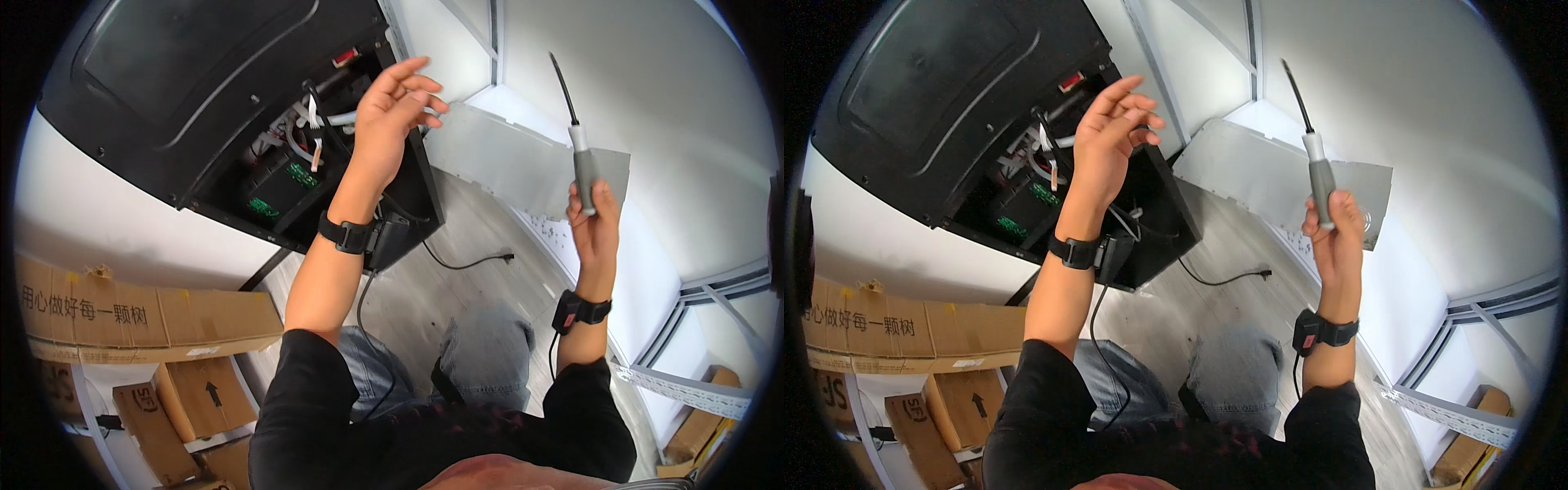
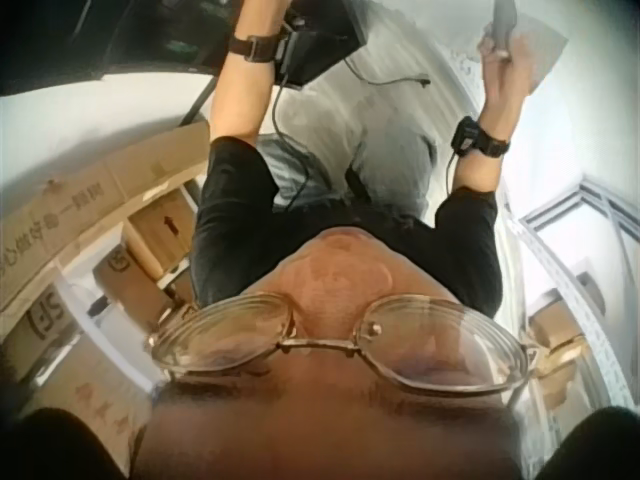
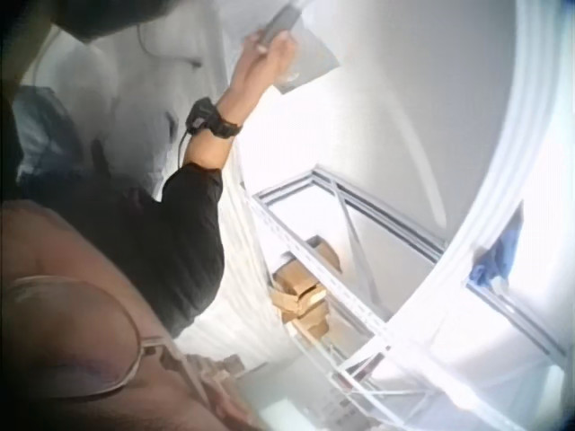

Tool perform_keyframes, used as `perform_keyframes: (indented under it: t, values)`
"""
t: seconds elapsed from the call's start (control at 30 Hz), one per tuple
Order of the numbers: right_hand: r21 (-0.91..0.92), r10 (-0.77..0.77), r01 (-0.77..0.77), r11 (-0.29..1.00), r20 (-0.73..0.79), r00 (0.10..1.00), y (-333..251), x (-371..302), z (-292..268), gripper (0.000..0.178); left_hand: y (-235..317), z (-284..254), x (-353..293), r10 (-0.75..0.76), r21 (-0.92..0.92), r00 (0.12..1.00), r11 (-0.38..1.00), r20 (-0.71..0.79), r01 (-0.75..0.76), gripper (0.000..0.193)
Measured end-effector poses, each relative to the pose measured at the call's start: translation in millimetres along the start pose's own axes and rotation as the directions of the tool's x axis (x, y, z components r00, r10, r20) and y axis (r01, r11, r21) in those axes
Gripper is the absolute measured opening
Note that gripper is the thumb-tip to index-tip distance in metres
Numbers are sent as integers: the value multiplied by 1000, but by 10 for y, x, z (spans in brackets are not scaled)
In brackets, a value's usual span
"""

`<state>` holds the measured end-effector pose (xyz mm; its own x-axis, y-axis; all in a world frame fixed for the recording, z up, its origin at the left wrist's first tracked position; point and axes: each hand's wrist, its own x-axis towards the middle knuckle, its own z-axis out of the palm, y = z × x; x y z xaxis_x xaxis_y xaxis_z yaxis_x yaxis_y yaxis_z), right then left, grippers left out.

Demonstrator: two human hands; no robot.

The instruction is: The person uses a screwdriver to remove screws from a black electronic device, detaches a metal back panel, and then reattaches the panel by aligning it and inserting screws. The person handles the device, screws, and panel throughout the process.

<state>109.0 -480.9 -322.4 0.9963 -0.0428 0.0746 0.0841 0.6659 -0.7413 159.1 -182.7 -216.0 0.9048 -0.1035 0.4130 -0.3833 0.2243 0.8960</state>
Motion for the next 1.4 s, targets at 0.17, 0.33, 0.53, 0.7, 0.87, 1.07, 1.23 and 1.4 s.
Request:
perform_keyframes:
  t: [0.17,0.33,0.53,0.7,0.87,1.07,1.23,1.4]
  values:
    - [-70,163,-153,986,176,971,325,-300,-197,40,-370,-11,-491,-227,99,951,973,211,210,29]
    - [-279,214,-168,945,141,967,488,-297,-178,45,-847,-229,-876,-427,265,897,883,114,387,26]
    - [-270,321,-283,920,107,941,703,-294,-653,45,-1393,-398,-1192,-643,159,760,744,-99,650,25]
    - [-279,405,-388,878,5,914,830,-400,-1504,47,-2252,-289,-1430,-761,126,634,621,-141,774,28]
    - [-384,412,-440,812,-156,898,896,-557,-2181,34,-3218,-89,-1744,-865,46,488,486,-113,873,32]
    - [-335,97,-346,876,-581,808,1238,-687,-2630,18,-4321,125,-2240,-846,420,524,441,-100,793,38]
    - [-477,-174,-176,861,-602,779,1304,-631,-2619,14,-4545,471,-2263,-837,392,546,497,-16,774,36]
    - [-874,-373,-296,386,-442,816,1513,-391,-2896,18,-4291,888,-1826,-872,200,487,484,38,852,29]
